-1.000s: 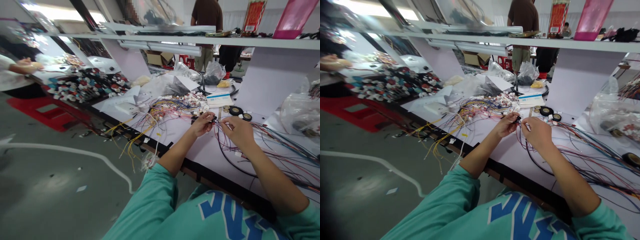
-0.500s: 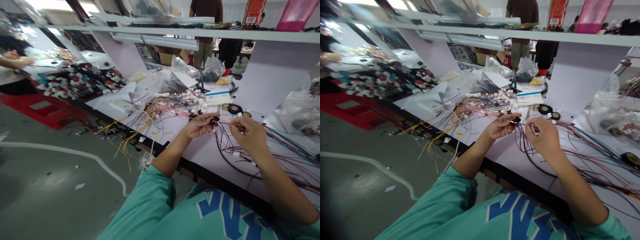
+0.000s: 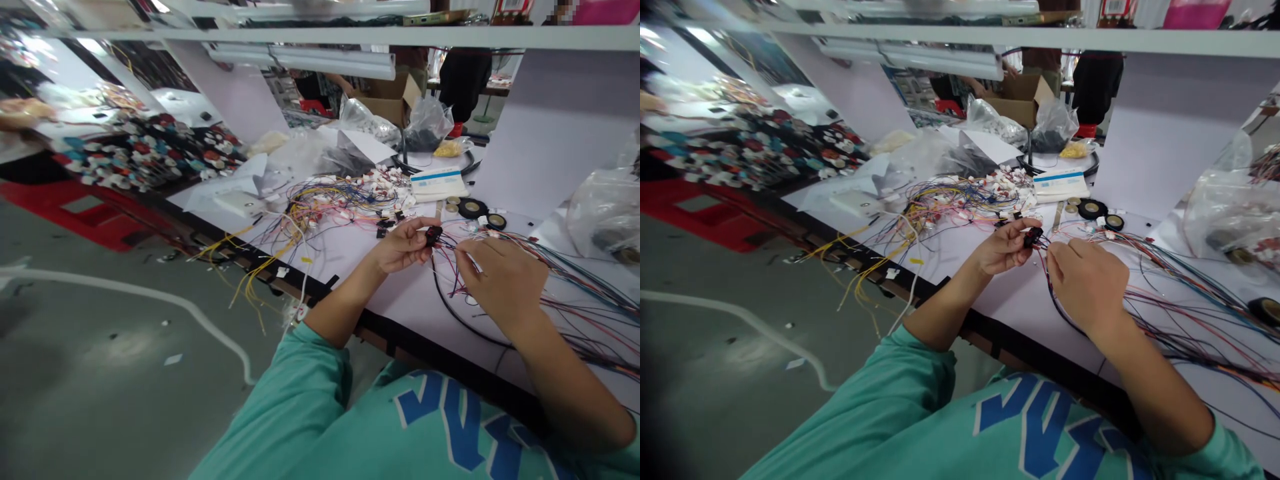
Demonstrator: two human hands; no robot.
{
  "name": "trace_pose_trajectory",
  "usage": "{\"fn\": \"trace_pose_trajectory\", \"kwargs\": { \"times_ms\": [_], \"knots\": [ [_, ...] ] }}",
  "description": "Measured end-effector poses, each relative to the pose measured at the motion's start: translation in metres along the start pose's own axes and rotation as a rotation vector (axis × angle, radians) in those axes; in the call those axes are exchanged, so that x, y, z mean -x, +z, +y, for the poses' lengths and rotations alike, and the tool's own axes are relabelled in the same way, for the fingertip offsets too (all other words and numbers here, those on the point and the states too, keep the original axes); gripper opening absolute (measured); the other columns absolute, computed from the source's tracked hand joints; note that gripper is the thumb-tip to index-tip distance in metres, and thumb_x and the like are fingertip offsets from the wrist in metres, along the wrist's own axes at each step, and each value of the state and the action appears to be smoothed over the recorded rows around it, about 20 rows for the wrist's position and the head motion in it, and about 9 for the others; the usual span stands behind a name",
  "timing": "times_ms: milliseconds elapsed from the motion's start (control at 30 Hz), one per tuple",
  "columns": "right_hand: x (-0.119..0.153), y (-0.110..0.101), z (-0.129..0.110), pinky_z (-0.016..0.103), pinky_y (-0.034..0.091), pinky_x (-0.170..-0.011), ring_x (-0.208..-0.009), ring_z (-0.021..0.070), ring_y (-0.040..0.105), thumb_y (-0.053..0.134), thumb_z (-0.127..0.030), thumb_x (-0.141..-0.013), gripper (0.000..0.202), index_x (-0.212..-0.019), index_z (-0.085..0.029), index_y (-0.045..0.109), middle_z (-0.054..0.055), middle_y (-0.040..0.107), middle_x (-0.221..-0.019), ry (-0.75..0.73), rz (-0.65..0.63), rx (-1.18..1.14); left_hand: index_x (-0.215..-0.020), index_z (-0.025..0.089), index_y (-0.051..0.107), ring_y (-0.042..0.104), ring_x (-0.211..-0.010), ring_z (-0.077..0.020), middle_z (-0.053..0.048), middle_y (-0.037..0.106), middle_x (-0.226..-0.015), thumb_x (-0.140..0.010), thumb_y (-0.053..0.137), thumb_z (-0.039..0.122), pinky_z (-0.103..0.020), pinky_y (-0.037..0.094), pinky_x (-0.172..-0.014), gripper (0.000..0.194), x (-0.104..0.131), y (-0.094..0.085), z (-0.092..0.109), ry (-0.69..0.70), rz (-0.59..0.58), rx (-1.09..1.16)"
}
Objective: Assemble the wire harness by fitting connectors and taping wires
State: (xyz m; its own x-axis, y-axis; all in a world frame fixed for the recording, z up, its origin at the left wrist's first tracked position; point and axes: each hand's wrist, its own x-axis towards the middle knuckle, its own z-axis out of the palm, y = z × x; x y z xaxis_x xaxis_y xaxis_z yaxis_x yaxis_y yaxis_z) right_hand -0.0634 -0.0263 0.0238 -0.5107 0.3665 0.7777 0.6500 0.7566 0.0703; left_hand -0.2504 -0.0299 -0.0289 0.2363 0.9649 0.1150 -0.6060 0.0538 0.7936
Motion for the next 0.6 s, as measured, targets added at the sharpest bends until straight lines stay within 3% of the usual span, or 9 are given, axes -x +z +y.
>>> {"fn": "trace_pose_trajectory", "kwargs": {
  "times_ms": [600],
  "knots": [
    [0.0007, 0.005, -0.0007, 0.023, 0.029, -0.051, -0.053, 0.0106, 0.051, 0.048, -0.018, -0.082, 0.027, -0.061, -0.02, 0.065, -0.001, 0.058, -0.052, -0.036, 0.068, -0.09, -0.096, 0.013, 0.058, 0.059, -0.044, -0.0095, 0.002, 0.063, -0.06, -0.055, 0.085, 0.024, -0.015, 0.044, -0.039, 0.05, 0.0012, 0.0061, -0.0001, -0.006, -0.021, 0.026]
  ]
}}
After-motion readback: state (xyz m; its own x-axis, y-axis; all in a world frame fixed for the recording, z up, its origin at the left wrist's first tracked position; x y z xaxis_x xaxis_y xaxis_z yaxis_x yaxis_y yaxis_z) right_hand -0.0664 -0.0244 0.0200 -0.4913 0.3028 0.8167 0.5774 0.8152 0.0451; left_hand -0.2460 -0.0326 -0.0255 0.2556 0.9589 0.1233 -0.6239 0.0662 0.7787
